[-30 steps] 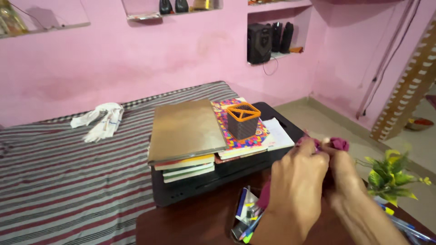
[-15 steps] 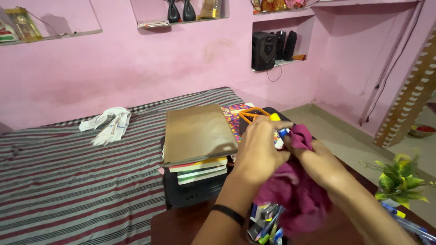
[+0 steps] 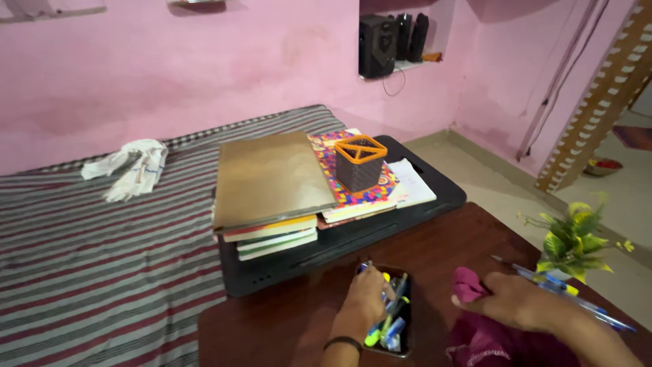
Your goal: The person wipes a wooden desk surface with a pink cloth, then wipes and places several pens and highlighters into a metal container. They move a small potted plant and wipe the desk again before opening a folder.
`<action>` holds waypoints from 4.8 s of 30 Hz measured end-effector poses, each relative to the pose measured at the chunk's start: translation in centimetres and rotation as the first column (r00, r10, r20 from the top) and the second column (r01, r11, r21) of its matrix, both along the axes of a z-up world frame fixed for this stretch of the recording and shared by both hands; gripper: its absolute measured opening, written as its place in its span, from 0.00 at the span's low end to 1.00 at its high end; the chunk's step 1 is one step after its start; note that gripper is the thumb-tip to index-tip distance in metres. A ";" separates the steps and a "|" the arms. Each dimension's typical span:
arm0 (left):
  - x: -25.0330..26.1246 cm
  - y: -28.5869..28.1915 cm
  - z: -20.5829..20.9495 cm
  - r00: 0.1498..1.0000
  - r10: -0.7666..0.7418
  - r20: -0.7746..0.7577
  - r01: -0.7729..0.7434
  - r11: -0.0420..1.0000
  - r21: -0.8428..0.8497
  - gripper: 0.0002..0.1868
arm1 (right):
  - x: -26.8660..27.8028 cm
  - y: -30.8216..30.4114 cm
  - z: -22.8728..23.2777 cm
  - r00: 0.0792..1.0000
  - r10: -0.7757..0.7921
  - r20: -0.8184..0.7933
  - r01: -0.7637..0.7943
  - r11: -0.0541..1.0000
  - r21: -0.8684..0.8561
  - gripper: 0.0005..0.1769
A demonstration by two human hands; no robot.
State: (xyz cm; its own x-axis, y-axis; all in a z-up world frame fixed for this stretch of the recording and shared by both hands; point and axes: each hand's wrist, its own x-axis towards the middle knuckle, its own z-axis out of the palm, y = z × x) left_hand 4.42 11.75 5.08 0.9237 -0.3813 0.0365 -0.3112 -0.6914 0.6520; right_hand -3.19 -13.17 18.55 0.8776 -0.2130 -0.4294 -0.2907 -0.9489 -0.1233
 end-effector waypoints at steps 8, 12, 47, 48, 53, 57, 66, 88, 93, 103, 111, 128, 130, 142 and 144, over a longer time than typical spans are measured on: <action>-3.7 -3.6 1.7 0.995 0.058 0.086 -0.080 0.959 0.273 0.12 | -0.4 -5.1 -3.5 0.994 0.022 -0.108 -0.023 1.000 -0.014 0.49; -4.5 -8.8 5.1 0.944 -0.034 0.328 -0.052 0.967 0.249 0.15 | -0.8 -7.6 -6.8 0.994 -0.079 -0.076 0.086 0.992 0.093 0.45; -6.5 -32.3 -9.3 0.796 -0.511 0.324 0.374 0.837 0.400 0.16 | -5.7 -22.4 -24.8 0.961 -0.259 -0.098 0.253 0.965 -0.064 0.46; -6.0 -30.8 -9.6 0.804 -0.495 0.328 0.352 0.843 0.407 0.15 | -5.0 -21.1 -24.7 0.961 -0.255 -0.107 0.253 0.967 -0.029 0.46; -3.3 -23.0 -10.4 0.878 -0.359 0.317 0.194 0.871 0.451 0.11 | -2.4 -16.9 -25.1 0.993 -0.113 0.037 0.102 0.970 0.222 0.42; -2.9 -17.1 -8.8 0.931 -0.274 0.240 0.134 0.870 0.474 0.06 | -0.3 -16.5 -26.6 0.977 -0.213 0.015 0.199 0.933 0.300 0.36; -5.9 -12.7 5.0 0.972 0.230 -0.038 -0.232 0.969 -0.082 0.15 | 2.6 -13.1 -14.9 0.736 -0.652 -0.183 0.483 0.316 0.816 0.28; -9.9 -7.7 21.0 0.952 -0.295 0.085 0.254 0.602 -0.757 0.11 | 7.6 -2.6 4.5 0.580 -0.752 -0.312 -0.029 -0.402 0.915 0.19; -8.6 -6.5 21.7 0.979 0.073 0.192 0.115 0.583 -0.804 0.12 | 5.7 3.4 8.6 0.778 -0.628 -0.006 -0.027 -0.043 0.999 0.19; -3.5 -1.0 25.6 0.949 0.106 0.298 0.109 0.774 -0.624 0.31 | 3.5 9.4 11.0 0.532 -0.079 0.843 -0.363 0.878 0.312 0.18; -3.8 0.3 21.1 0.830 -0.553 -0.073 -0.109 -0.032 -0.993 0.23 | 5.4 7.8 10.6 0.766 0.012 0.643 -0.271 0.913 0.306 0.24; 2.1 -1.9 -3.0 0.916 0.381 -0.126 -0.372 0.924 0.089 0.36 | 5.3 -4.2 -3.4 0.978 0.184 0.098 -0.189 0.981 0.046 0.26; 0.3 -2.3 -2.8 0.906 0.411 -0.100 -0.392 0.905 0.168 0.36 | 5.4 -5.8 -5.0 0.979 0.188 0.082 -0.190 0.982 0.017 0.28; -4.1 -10.0 -1.3 0.873 -0.030 0.487 -0.153 0.931 0.332 0.15 | 3.9 -12.4 -12.9 0.984 0.160 -0.076 -0.167 0.981 -0.096 0.27; -4.3 -12.0 -4.1 0.861 -0.179 0.476 -0.013 0.927 0.374 0.12 | 3.1 -13.1 -13.0 0.979 0.193 -0.064 -0.198 0.977 -0.078 0.29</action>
